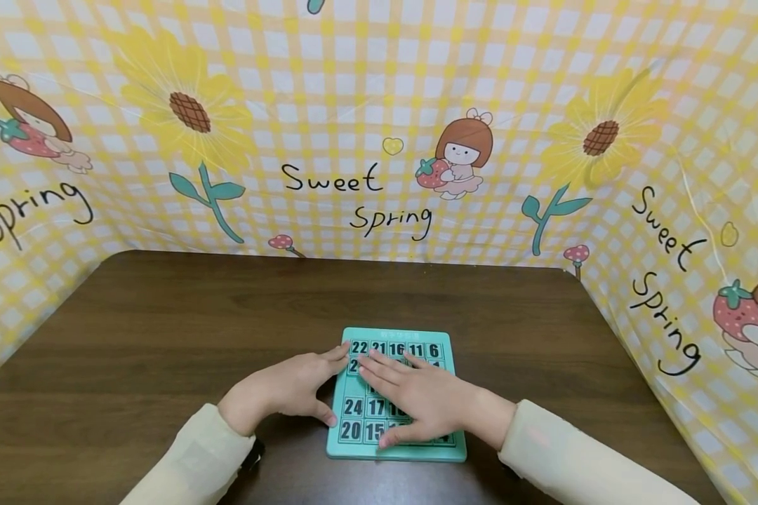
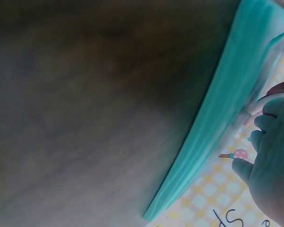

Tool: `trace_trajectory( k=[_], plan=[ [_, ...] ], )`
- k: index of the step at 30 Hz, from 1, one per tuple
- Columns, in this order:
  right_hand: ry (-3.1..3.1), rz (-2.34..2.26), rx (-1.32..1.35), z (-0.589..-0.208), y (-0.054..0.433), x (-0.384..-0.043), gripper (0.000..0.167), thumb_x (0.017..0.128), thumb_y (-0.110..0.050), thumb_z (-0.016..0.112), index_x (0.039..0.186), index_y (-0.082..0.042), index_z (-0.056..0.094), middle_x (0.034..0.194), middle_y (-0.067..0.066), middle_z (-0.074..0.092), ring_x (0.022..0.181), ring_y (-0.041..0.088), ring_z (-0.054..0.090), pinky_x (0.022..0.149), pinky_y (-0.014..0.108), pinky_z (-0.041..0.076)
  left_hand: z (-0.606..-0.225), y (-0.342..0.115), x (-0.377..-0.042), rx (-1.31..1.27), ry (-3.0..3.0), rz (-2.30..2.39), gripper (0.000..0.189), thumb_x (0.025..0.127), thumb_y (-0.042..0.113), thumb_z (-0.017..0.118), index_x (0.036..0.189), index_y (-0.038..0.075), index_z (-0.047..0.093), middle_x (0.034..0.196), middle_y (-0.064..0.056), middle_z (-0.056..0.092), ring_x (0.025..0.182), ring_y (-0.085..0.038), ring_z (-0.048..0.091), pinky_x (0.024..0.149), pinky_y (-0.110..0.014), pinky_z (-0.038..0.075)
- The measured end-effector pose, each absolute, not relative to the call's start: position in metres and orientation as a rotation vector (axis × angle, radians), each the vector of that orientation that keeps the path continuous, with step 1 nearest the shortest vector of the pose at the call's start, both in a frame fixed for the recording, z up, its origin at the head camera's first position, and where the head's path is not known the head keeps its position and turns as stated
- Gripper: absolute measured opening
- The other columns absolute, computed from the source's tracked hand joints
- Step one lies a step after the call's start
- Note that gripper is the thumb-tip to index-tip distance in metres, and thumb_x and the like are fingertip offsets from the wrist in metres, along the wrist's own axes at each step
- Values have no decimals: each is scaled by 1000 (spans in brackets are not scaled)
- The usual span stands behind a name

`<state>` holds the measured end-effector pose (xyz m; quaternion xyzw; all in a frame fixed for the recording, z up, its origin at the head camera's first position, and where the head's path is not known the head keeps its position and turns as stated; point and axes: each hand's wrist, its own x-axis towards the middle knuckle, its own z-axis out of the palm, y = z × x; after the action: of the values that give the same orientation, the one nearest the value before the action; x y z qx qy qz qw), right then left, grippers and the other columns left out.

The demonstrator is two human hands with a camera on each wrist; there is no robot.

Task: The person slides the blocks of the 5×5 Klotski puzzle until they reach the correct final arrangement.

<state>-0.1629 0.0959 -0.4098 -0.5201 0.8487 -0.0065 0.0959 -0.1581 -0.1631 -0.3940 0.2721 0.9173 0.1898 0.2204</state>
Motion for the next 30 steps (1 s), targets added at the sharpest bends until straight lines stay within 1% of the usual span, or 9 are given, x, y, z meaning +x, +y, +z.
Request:
trace_trajectory(
  k=[6,13,22,30],
  plan=[
    [2516,-24,-1475,-415,89,-173,96,92,-75,40,161,-16,7,169,-3,-1,156,17,1,121,58,19,-394,-163,-158,753,2531,530,96,80,38,82,153,2,33,166,-14,17,148,-33,32,117,-49,33],
    [2514,-1,-1452,-414,85,-175,96,92,-75,39,161,-17,7,169,-4,-2,156,16,0,122,58,18,-394,-163,-159,749,2529,530,95,80,37,81,154,2,32,166,-14,16,149,-33,30,118,-49,32],
    [2492,23,-1503,-413,85,-162,96,92,-75,39,161,-14,10,169,-1,1,156,19,2,121,58,19,-394,-163,-157,744,2530,543,95,80,35,82,154,2,31,166,-14,17,148,-32,31,118,-49,32],
    [2483,58,-1532,-413,88,-151,97,91,-78,34,161,-16,9,169,-3,1,156,15,1,122,55,21,-394,-163,-158,757,2532,547,95,81,34,82,154,0,32,166,-14,17,148,-33,32,117,-50,33]
  ],
)
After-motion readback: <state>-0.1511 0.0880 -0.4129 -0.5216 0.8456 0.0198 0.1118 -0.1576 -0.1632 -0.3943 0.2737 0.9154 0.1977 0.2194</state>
